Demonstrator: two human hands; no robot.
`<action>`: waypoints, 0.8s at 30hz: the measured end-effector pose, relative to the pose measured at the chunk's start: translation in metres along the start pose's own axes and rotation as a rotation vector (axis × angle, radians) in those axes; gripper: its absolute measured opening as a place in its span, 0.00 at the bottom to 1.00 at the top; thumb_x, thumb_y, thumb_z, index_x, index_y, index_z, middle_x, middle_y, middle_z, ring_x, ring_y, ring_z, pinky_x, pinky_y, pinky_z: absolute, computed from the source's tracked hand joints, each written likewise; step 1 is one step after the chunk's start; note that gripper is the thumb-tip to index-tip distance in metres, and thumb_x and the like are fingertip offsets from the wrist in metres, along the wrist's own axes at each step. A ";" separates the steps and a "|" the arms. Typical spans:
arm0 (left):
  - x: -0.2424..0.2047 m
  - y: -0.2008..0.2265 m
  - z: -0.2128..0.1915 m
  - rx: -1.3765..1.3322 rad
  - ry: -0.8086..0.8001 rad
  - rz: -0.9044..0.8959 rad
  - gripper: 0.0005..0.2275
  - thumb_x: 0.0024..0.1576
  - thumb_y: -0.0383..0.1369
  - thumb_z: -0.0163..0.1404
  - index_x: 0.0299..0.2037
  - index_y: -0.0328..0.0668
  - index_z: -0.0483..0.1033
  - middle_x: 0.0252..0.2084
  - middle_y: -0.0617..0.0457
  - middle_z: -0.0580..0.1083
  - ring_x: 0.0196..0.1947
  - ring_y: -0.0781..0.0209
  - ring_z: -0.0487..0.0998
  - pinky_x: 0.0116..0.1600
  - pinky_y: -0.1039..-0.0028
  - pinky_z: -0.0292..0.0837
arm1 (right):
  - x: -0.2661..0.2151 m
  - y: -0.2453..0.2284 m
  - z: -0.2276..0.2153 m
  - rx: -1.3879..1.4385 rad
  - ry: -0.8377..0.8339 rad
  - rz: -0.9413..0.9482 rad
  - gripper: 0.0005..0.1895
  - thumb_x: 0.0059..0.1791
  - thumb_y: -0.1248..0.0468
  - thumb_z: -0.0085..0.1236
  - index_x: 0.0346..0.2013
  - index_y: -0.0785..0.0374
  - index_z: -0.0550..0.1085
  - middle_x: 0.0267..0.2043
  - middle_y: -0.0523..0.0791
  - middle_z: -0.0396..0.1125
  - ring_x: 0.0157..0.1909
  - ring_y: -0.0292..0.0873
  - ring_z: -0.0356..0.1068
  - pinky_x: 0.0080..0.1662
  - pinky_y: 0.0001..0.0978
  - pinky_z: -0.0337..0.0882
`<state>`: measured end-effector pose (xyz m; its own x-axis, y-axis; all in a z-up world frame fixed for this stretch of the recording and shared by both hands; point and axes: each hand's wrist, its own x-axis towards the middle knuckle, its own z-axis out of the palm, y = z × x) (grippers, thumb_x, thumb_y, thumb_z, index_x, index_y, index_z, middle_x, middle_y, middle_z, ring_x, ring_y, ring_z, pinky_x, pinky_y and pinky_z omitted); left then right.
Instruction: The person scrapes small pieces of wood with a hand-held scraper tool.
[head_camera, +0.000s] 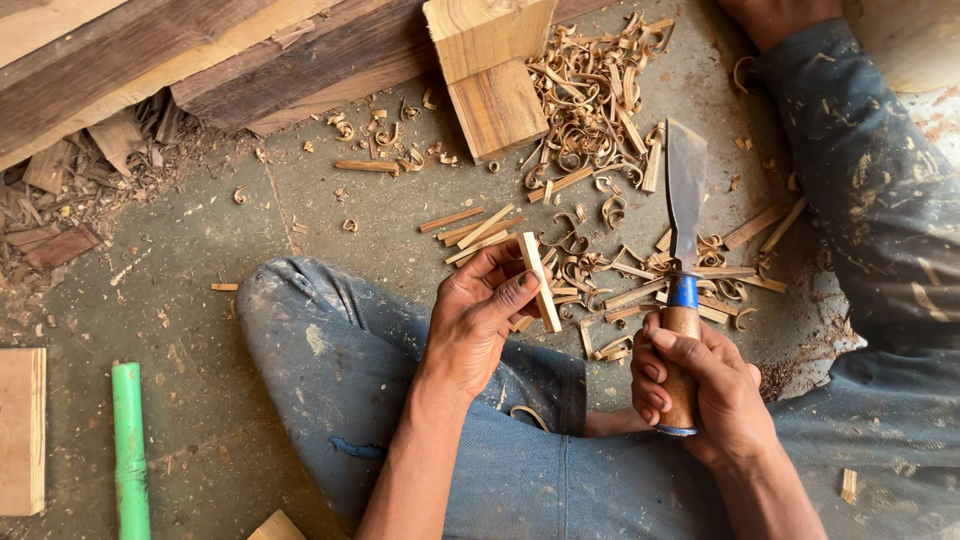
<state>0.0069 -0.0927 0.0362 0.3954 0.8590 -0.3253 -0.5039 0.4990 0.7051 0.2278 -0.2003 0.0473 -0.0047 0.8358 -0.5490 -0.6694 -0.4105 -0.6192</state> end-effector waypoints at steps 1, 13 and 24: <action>0.000 -0.001 0.000 -0.001 0.012 -0.010 0.17 0.56 0.29 0.61 0.53 0.35 0.75 0.43 0.52 0.78 0.43 0.63 0.80 0.48 0.69 0.79 | 0.001 0.000 -0.001 0.009 0.001 0.000 0.10 0.52 0.62 0.51 0.43 0.66 0.65 0.25 0.44 0.57 0.20 0.37 0.58 0.23 0.32 0.63; 0.007 -0.017 -0.003 -0.238 0.098 -0.149 0.13 0.57 0.33 0.61 0.48 0.35 0.78 0.38 0.53 0.78 0.35 0.66 0.79 0.40 0.78 0.80 | 0.004 0.000 -0.003 0.024 0.045 0.004 0.11 0.53 0.61 0.52 0.44 0.65 0.66 0.25 0.43 0.57 0.21 0.37 0.59 0.24 0.31 0.63; 0.015 -0.010 0.011 -0.562 0.192 -0.149 0.11 0.56 0.37 0.60 0.39 0.37 0.78 0.34 0.50 0.77 0.34 0.64 0.79 0.39 0.81 0.80 | 0.004 0.000 -0.003 0.031 0.058 0.003 0.12 0.53 0.61 0.52 0.45 0.65 0.66 0.26 0.43 0.57 0.22 0.37 0.59 0.25 0.31 0.63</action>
<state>0.0260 -0.0858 0.0310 0.3731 0.7547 -0.5396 -0.8025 0.5544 0.2205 0.2299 -0.1982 0.0438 0.0357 0.8113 -0.5836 -0.6924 -0.4010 -0.5998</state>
